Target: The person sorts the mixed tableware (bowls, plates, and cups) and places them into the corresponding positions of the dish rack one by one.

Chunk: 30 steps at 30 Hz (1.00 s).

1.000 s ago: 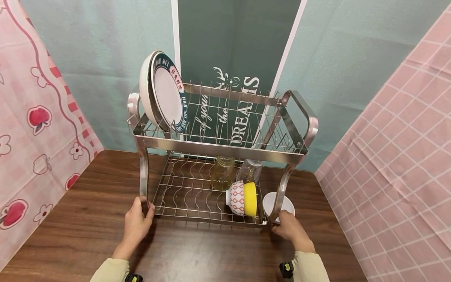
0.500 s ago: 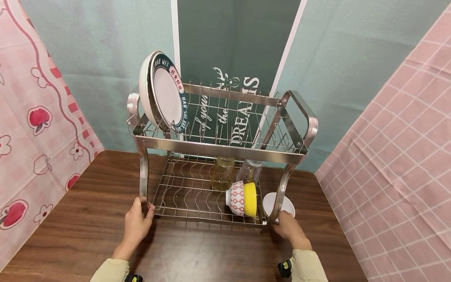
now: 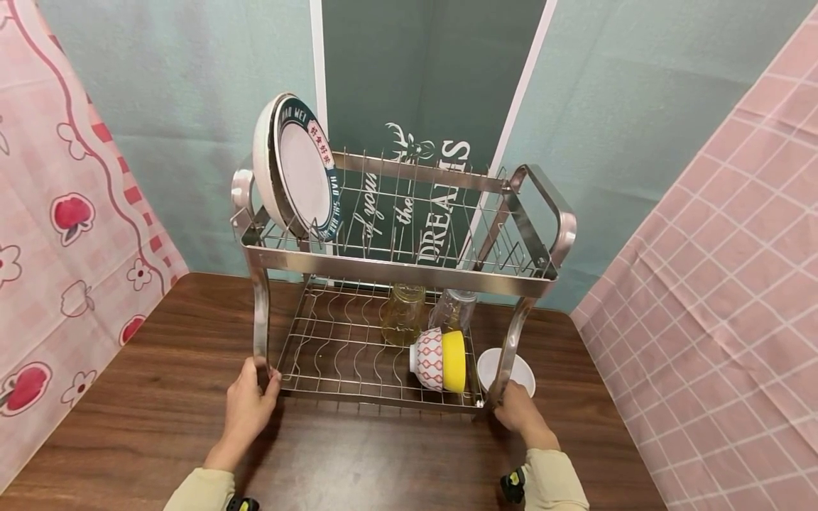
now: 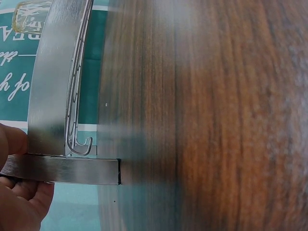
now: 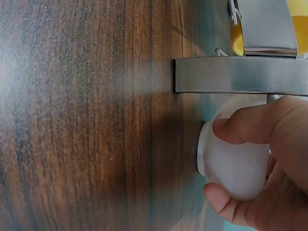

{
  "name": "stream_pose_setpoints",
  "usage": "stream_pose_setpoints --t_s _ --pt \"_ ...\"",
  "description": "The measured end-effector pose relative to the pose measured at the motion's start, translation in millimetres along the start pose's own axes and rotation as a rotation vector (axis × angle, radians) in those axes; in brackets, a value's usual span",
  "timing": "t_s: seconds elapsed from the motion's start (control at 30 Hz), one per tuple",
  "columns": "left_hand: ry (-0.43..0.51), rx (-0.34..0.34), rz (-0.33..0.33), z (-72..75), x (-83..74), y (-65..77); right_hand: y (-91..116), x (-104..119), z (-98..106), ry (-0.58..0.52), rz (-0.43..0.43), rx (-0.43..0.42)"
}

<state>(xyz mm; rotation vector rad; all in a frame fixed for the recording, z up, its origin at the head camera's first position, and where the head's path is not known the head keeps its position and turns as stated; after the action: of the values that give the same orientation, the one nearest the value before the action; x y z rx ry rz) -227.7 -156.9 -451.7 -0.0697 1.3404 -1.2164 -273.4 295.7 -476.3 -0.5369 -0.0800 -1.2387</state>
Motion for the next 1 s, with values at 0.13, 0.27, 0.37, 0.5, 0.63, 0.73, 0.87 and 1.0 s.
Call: stream_pose_setpoints --t_s 0.13,0.27,0.37,0.5,0.63,0.73,0.87,1.0 --pt "0.002 -0.003 -0.011 0.2 -0.8 0.0 0.6 -0.5 -1.3 0.003 0.003 0.006" --pt "0.002 -0.001 -0.012 0.4 -1.3 0.2 0.8 -0.6 0.2 0.003 0.006 -0.004" --pt "0.006 -0.003 -0.017 0.5 -2.1 -0.1 -0.2 0.7 2.8 -0.002 0.014 -0.022" --pt "0.018 -0.012 -0.041 0.4 -4.3 -0.5 -2.5 4.4 9.2 -0.001 0.05 -0.085" --pt "0.025 -0.015 -0.049 0.3 -4.8 -0.5 -3.5 9.4 15.6 0.039 0.104 -0.167" --pt "0.027 -0.011 -0.047 -0.1 -5.1 -0.4 -3.0 10.9 19.7 0.097 0.116 -0.205" --pt "0.024 -0.008 -0.041 0.0 -4.4 -0.6 -3.2 12.0 26.2 0.14 0.102 -0.242" --pt "0.017 -0.001 -0.026 -0.3 -2.7 -0.7 -4.4 13.7 30.7 0.143 0.093 -0.265"
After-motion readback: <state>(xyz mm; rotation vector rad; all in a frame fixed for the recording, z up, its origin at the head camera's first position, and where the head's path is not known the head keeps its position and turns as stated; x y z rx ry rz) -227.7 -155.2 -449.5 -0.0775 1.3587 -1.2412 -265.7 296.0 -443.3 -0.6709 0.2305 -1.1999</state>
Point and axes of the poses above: each hand's wrist, its own y-axis away from the middle knuckle, its own z-axis out of the back of the hand, x = y × z, the point moved 9 cm from there along -y, towards the middle knuckle, and after that the axes turned 13 degrees about -x, right-handed, at the moved point
